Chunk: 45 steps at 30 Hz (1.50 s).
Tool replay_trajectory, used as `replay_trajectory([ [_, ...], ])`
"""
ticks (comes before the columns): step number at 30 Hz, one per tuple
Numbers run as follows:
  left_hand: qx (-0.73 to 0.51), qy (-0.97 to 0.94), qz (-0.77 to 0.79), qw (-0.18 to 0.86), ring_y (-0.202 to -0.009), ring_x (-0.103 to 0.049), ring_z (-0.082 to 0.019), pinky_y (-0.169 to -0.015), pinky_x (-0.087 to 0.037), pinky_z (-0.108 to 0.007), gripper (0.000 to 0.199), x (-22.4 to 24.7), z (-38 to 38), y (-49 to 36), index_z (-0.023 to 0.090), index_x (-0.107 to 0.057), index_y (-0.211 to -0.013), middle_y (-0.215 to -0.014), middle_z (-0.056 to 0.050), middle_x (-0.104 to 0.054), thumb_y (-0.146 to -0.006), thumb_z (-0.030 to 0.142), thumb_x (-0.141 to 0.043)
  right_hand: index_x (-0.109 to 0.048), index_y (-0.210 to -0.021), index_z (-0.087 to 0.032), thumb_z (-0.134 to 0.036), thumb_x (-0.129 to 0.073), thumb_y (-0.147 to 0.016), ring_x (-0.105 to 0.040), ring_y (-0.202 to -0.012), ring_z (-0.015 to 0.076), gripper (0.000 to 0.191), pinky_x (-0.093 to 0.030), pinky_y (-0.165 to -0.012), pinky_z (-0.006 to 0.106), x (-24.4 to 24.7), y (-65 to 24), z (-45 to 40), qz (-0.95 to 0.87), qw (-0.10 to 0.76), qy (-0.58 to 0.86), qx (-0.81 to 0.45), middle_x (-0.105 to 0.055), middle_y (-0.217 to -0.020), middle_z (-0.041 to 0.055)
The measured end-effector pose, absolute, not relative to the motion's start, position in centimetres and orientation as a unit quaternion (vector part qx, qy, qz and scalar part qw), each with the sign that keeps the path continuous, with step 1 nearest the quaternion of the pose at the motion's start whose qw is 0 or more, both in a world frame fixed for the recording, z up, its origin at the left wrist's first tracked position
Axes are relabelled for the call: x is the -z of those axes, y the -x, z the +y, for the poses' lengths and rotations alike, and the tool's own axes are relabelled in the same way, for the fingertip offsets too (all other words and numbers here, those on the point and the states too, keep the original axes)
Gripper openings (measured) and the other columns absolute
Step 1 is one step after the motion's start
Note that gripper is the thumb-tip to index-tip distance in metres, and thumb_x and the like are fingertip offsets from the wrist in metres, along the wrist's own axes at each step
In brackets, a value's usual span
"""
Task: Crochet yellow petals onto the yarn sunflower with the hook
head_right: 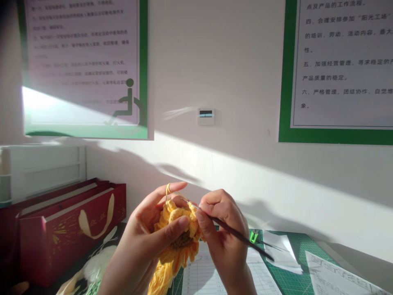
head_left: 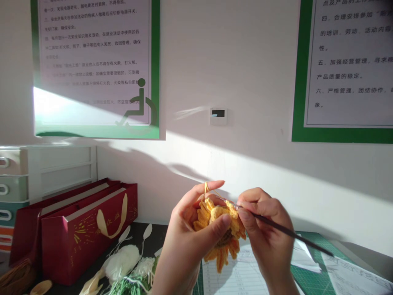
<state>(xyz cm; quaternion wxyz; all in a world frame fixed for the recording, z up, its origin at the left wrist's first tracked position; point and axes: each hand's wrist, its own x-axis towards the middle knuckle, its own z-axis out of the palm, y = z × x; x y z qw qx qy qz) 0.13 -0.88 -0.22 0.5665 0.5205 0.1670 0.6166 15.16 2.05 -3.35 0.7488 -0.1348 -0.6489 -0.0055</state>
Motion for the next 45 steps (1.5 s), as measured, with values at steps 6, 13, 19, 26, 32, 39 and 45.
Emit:
replay_trajectory([
  [6, -0.568, -0.473, 0.134, 0.66, -0.074, -0.073, -0.017, -0.073, -0.06, -0.029, 0.055, 0.3, -0.5, -0.1, 0.017, -0.076, -0.123, -0.09, -0.005, -0.076, -0.071, 0.014, -0.094, -0.071, -0.112, -0.027, 0.003, -0.065, -0.087, -0.068, -0.075, 0.0188, 0.04, -0.057, -0.058, 0.031, 5.3, -15.8, 2.5, -0.649, 0.72, 0.128, 0.208, -0.07, -0.081, 0.0016],
  [13, -0.549, -0.508, 0.127, 0.652, -0.075, -0.073, -0.017, -0.075, -0.058, -0.026, 0.057, 0.1, 0.0, 0.9, 0.019, -0.075, -0.125, -0.084, -0.004, -0.077, -0.072, 0.016, -0.094, -0.067, -0.103, -0.024, -0.018, -0.065, -0.1, -0.066, -0.067, 0.014, 0.007, -0.053, -0.05, 0.023, 4.2, -14.3, 2.8, -0.592, 0.804, 0.036, -0.03, -0.071, -0.083, 0.0017],
  [19, -0.523, -0.527, 0.109, 0.661, -0.075, -0.074, -0.016, -0.072, -0.058, -0.025, 0.045, 0.4, 0.0, 1.1, 0.02, -0.079, -0.112, -0.085, -0.004, -0.077, -0.071, 0.016, -0.095, -0.063, -0.093, -0.026, -0.031, -0.056, -0.105, -0.06, -0.054, 0.0099, 0.015, -0.044, -0.039, 0.015, 3.4, -13.9, 1.5, -0.519, 0.809, 0.049, -0.27, -0.065, -0.072, -0.0019],
  [26, -0.572, -0.552, 0.168, 0.583, -0.073, -0.074, -0.017, -0.067, -0.062, -0.027, 0.03, 0.4, -0.6, 0.3, 0.019, -0.081, -0.102, -0.087, -0.005, -0.076, -0.075, 0.021, -0.093, -0.054, -0.073, -0.02, -0.046, -0.07, -0.096, -0.04, -0.039, 0.0021, 0.037, -0.029, -0.036, 0.013, 2.2, -13.9, 1.4, -0.483, 0.753, 0.119, -0.431, -0.057, -0.065, -0.0051],
  [32, -0.61, -0.559, 0.211, 0.521, -0.072, -0.073, -0.017, -0.064, -0.062, -0.026, 0.041, 0.2, -0.8, -0.5, 0.019, -0.078, -0.114, -0.084, -0.003, -0.075, -0.075, 0.02, -0.093, -0.062, -0.08, -0.023, -0.04, -0.079, -0.09, -0.067, -0.081, 0.0136, 0.025, -0.056, -0.068, 0.023, 2.7, -14.0, 1.9, -0.519, 0.764, 0.15, -0.353, -0.069, -0.092, 0.0],
  [39, -0.605, -0.548, 0.193, 0.545, -0.079, -0.075, -0.018, -0.07, -0.064, -0.026, 0.049, 0.1, -0.8, -0.5, 0.019, -0.076, -0.117, -0.094, -0.006, -0.08, -0.072, 0.019, -0.095, -0.066, -0.091, -0.027, -0.035, -0.071, -0.096, -0.071, -0.085, 0.0182, 0.011, -0.059, -0.074, 0.031, 3.5, -13.7, 2.4, -0.525, 0.796, 0.168, -0.25, -0.074, -0.089, 0.0017],
  [45, -0.618, -0.548, 0.197, 0.527, -0.078, -0.074, -0.017, -0.07, -0.062, -0.024, 0.048, 0.1, -0.7, -0.4, 0.018, -0.08, -0.109, -0.086, -0.002, -0.078, -0.065, 0.016, -0.098, -0.063, -0.088, -0.026, -0.039, -0.071, -0.096, -0.06, -0.062, 0.0116, 0.017, -0.048, -0.055, 0.022, 3.2, -14.4, 2.3, -0.514, 0.797, 0.197, -0.251, -0.074, -0.084, 0.0001],
])
